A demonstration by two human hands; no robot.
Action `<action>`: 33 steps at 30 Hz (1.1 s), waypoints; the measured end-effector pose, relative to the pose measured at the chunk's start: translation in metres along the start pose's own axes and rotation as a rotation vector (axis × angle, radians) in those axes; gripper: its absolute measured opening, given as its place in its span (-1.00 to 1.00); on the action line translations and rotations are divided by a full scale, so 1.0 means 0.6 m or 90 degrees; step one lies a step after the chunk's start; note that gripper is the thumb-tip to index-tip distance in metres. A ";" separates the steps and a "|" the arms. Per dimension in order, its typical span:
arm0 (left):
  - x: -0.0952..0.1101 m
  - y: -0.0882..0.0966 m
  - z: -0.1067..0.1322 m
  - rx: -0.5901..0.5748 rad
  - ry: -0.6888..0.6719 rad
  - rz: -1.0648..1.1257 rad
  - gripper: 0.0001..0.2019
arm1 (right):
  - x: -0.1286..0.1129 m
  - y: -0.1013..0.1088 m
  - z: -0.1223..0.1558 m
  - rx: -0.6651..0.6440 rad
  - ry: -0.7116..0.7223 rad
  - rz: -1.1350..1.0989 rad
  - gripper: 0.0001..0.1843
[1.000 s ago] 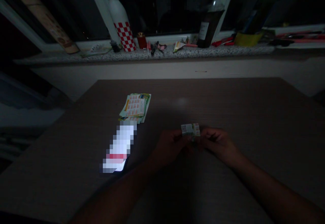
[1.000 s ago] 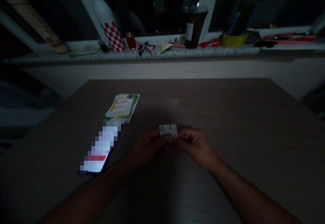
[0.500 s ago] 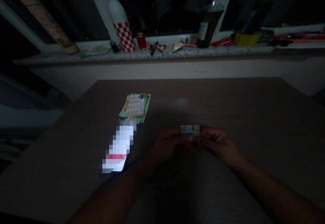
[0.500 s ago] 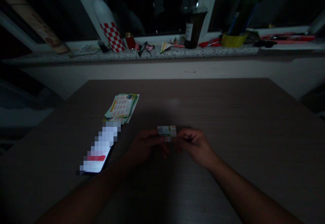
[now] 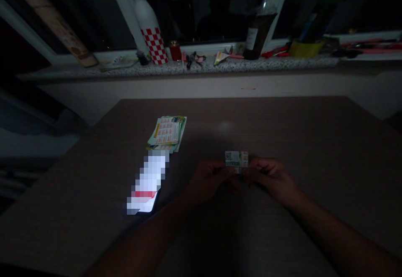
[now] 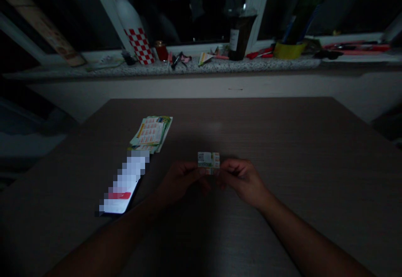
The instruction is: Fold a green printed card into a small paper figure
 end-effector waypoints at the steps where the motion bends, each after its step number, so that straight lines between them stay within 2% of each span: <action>1: -0.001 -0.001 -0.001 -0.005 -0.001 0.003 -0.71 | 0.001 0.000 0.000 0.000 0.001 0.004 -0.75; 8: -0.005 0.001 -0.001 0.006 -0.008 -0.018 -0.67 | -0.001 0.001 0.002 0.017 0.008 0.034 -0.71; 20: 0.010 0.006 0.000 0.041 -0.030 0.018 -0.71 | -0.005 0.007 0.004 0.048 0.032 0.031 -0.80; 27: 0.008 0.003 0.000 0.039 -0.023 -0.001 -0.70 | -0.007 0.020 0.007 0.101 0.058 0.087 -0.84; 33: 0.009 0.001 0.002 0.026 -0.049 -0.026 -0.71 | -0.010 0.016 0.008 0.077 0.056 0.079 -0.85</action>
Point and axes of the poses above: each hand's wrist, its own z-axis away from the middle knuckle, its own y-axis out of the back of the hand, x = y × z, the point moved 9 cm from there along -z, towards the middle knuckle, and after that the axes turned 3 degrees about -y, right-handed, at the moved point
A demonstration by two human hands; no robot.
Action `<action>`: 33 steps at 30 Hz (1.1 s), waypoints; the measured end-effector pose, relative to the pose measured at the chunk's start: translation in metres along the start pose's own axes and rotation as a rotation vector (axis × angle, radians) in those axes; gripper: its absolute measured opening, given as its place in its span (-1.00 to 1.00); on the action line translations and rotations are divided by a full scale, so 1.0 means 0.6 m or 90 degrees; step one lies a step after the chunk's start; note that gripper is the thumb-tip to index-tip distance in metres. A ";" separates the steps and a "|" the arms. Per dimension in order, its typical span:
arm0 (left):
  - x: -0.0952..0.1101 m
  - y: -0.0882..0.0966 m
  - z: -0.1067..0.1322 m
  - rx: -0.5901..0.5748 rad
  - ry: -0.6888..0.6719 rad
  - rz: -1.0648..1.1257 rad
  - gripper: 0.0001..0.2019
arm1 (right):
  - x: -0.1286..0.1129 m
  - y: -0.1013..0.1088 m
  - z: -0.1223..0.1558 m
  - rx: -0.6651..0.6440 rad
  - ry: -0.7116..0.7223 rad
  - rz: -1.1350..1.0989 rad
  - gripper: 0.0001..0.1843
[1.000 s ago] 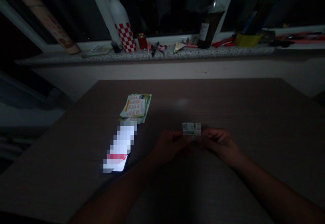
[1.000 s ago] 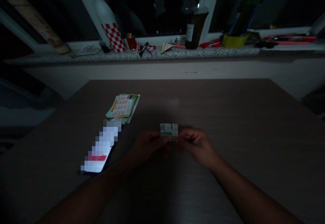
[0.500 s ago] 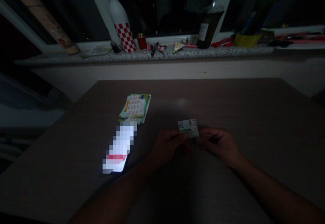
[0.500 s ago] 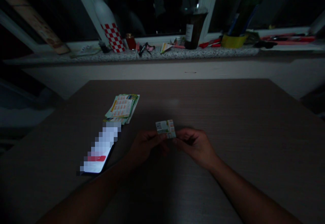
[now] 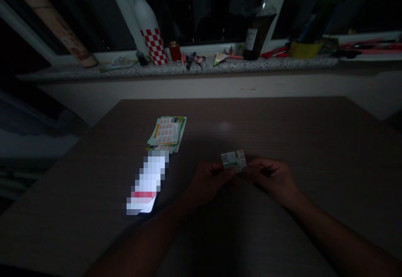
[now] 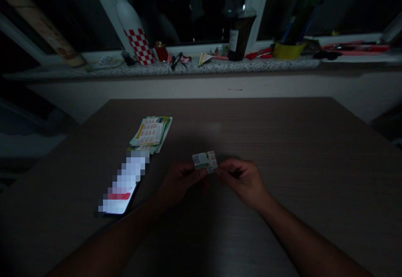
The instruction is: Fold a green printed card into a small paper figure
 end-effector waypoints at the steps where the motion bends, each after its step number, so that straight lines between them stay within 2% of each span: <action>1: 0.000 0.000 0.000 -0.001 -0.003 -0.005 -0.72 | -0.001 -0.001 0.000 -0.003 -0.001 -0.003 -0.84; 8: 0.008 0.014 0.003 0.066 -0.024 -0.049 -0.75 | -0.007 -0.007 0.003 -0.021 0.033 0.038 -0.83; 12: 0.013 0.026 0.002 0.100 -0.038 -0.093 -0.74 | -0.016 -0.006 0.005 -0.013 0.103 0.123 -0.86; 17: 0.023 0.025 0.002 0.095 -0.067 -0.187 -0.81 | -0.047 -0.002 0.015 0.035 0.221 0.228 -0.92; 20: 0.047 0.020 0.007 0.081 -0.132 -0.298 -0.86 | -0.068 0.000 0.022 0.061 0.286 0.251 -0.99; 24: 0.084 0.016 0.018 0.078 -0.253 -0.425 -0.85 | -0.088 0.001 0.031 0.078 0.345 0.276 -0.93; 27: 0.096 0.014 0.024 0.076 -0.302 -0.476 -0.81 | -0.096 -0.001 0.035 0.075 0.372 0.289 -0.91; 29: 0.095 0.015 0.023 0.070 -0.291 -0.489 -0.81 | -0.096 -0.003 0.035 0.062 0.375 0.283 -0.90; 33: 0.083 0.021 0.016 0.063 -0.209 -0.440 -0.83 | -0.094 -0.003 0.034 0.060 0.371 0.279 -0.91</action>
Point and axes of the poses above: each hand's wrist, its own z-axis away from the middle knuckle, its own y-axis out of the back of the hand, x = y × z, the point moved 9 cm from there along -z, towards the middle knuckle, and after that the axes turned 3 degrees about -y, right-handed, at the moved point
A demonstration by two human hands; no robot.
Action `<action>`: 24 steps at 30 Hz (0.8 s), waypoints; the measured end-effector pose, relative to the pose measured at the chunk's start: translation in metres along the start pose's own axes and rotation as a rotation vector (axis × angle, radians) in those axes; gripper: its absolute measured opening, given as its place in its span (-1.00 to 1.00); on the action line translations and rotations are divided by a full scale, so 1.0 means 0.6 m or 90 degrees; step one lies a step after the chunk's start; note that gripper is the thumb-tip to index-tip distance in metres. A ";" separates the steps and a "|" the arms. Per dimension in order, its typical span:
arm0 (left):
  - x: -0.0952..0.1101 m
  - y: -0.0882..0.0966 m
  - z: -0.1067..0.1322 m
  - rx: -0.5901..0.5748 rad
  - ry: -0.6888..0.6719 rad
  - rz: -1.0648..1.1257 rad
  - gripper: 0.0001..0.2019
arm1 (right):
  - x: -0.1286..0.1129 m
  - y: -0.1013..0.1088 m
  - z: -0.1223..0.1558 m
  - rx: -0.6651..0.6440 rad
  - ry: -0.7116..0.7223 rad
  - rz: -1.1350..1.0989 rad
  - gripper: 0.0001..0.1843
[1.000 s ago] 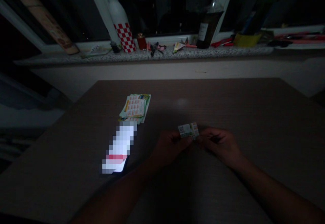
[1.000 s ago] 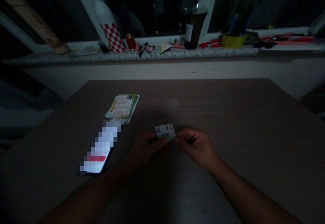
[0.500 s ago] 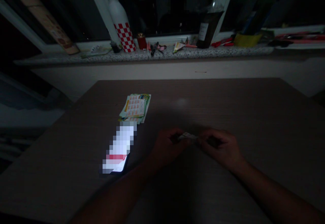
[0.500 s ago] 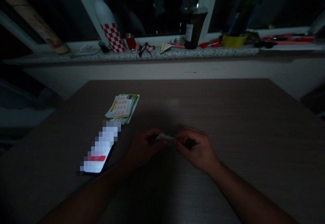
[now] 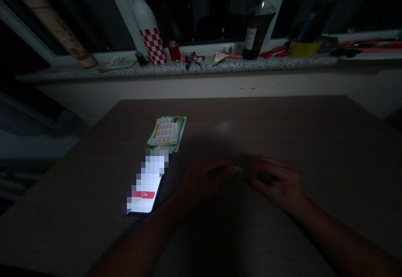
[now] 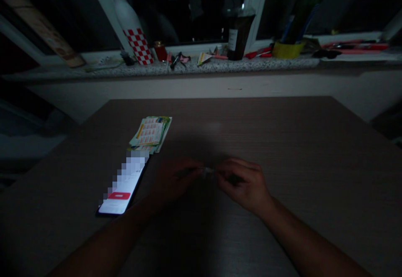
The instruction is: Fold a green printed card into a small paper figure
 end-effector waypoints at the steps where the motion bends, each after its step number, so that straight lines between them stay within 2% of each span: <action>1: -0.003 -0.001 0.000 -0.002 0.017 0.020 -0.83 | 0.000 0.000 0.000 0.000 -0.004 0.004 -0.91; 8: -0.007 0.001 0.001 0.029 0.068 0.100 -0.86 | -0.003 0.006 -0.003 0.015 -0.022 0.023 -0.93; 13: -0.013 -0.002 0.000 0.020 0.080 0.111 -0.86 | 0.000 0.005 0.000 0.010 -0.008 0.022 -0.94; 15: -0.012 0.002 -0.002 0.025 0.063 0.108 -0.85 | 0.003 0.006 0.000 0.013 -0.012 0.021 -0.95; 20: 0.005 0.018 -0.004 0.066 -0.048 0.072 -0.93 | 0.007 0.009 -0.002 0.026 -0.036 0.010 -0.94; 24: 0.007 0.016 -0.003 0.064 -0.054 0.051 -0.97 | 0.009 0.006 -0.002 0.012 -0.035 -0.002 -0.94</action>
Point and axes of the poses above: each hand's wrist, its own z-axis away from the middle knuckle, its own y-axis out of the back of the hand, x = y × z, the point moved 9 cm from there along -z, towards the middle knuckle, and after that the axes turned 3 degrees about -y, right-handed, at the moved point
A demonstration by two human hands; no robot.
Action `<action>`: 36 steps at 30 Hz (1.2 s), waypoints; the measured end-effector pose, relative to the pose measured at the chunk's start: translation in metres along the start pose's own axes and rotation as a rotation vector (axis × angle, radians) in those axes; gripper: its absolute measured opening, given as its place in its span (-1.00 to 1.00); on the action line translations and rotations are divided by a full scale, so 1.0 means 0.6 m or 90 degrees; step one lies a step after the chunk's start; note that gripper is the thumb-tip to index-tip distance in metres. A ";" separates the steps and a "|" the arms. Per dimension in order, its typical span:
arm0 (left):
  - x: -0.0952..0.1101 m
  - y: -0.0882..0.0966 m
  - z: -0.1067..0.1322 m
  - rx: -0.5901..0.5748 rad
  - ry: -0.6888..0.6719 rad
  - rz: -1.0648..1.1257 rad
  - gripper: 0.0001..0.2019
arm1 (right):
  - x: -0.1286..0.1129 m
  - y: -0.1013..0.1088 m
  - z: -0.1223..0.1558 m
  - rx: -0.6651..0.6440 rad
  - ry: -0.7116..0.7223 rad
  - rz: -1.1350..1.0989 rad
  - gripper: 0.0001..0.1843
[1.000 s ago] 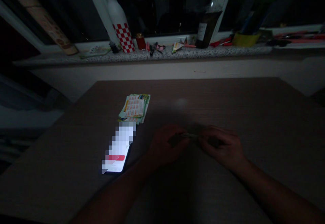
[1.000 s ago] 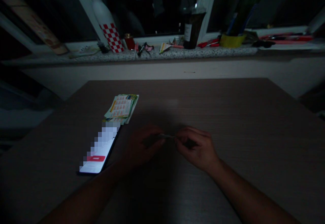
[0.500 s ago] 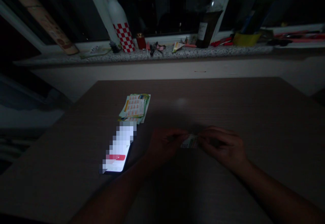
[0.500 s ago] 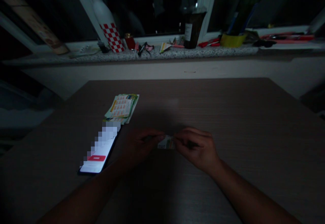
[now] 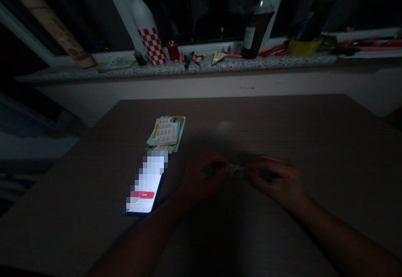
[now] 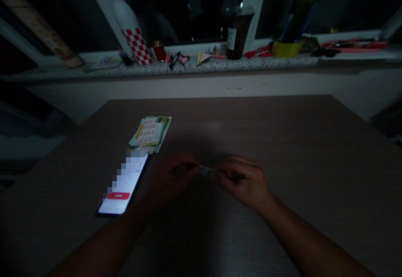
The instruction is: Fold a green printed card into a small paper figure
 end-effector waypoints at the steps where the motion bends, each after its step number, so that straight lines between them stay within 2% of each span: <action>1: -0.001 -0.001 0.000 -0.002 0.007 0.001 -0.98 | 0.000 -0.001 0.000 -0.004 0.001 0.002 -0.94; 6: -0.011 -0.004 0.005 0.001 0.063 0.022 -0.97 | 0.004 -0.001 0.001 0.005 -0.018 0.027 -0.94; 10: -0.020 -0.002 0.008 0.016 0.102 0.056 -0.97 | 0.023 0.004 0.005 0.032 -0.097 0.016 -0.93; 13: -0.020 -0.001 0.008 0.024 0.108 0.065 -0.96 | 0.036 0.005 0.009 0.045 -0.141 -0.012 -0.92; 17: -0.015 -0.002 0.006 0.020 0.083 0.068 -0.97 | 0.034 0.005 0.008 0.043 -0.131 -0.026 -0.95; 22: 0.004 -0.007 0.006 -0.008 -0.022 -0.028 -0.99 | 0.012 0.002 0.001 0.009 -0.040 -0.026 -0.98; 26: 0.049 -0.003 0.013 0.041 -0.191 -0.180 -0.87 | -0.016 -0.002 0.003 -0.006 0.077 0.004 -0.92; 29: 0.079 -0.015 0.019 0.037 -0.287 -0.261 -0.88 | -0.043 -0.009 0.009 -0.022 0.175 0.063 -0.89; 32: 0.091 -0.025 0.021 0.013 -0.328 -0.297 -0.94 | -0.062 -0.015 0.015 -0.032 0.248 0.096 -0.88; 36: 0.090 -0.030 0.019 -0.022 -0.348 -0.313 -0.97 | -0.069 -0.020 0.019 -0.044 0.283 0.115 -0.83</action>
Point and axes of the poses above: each hand's wrist, its own z-axis away from the middle knuckle, its own y-axis out of the back of the hand, x = y × z, the point moved 9 cm from there along -z, towards the middle knuckle, and after that the axes turned 3 degrees about -y, right-handed, at the moved point
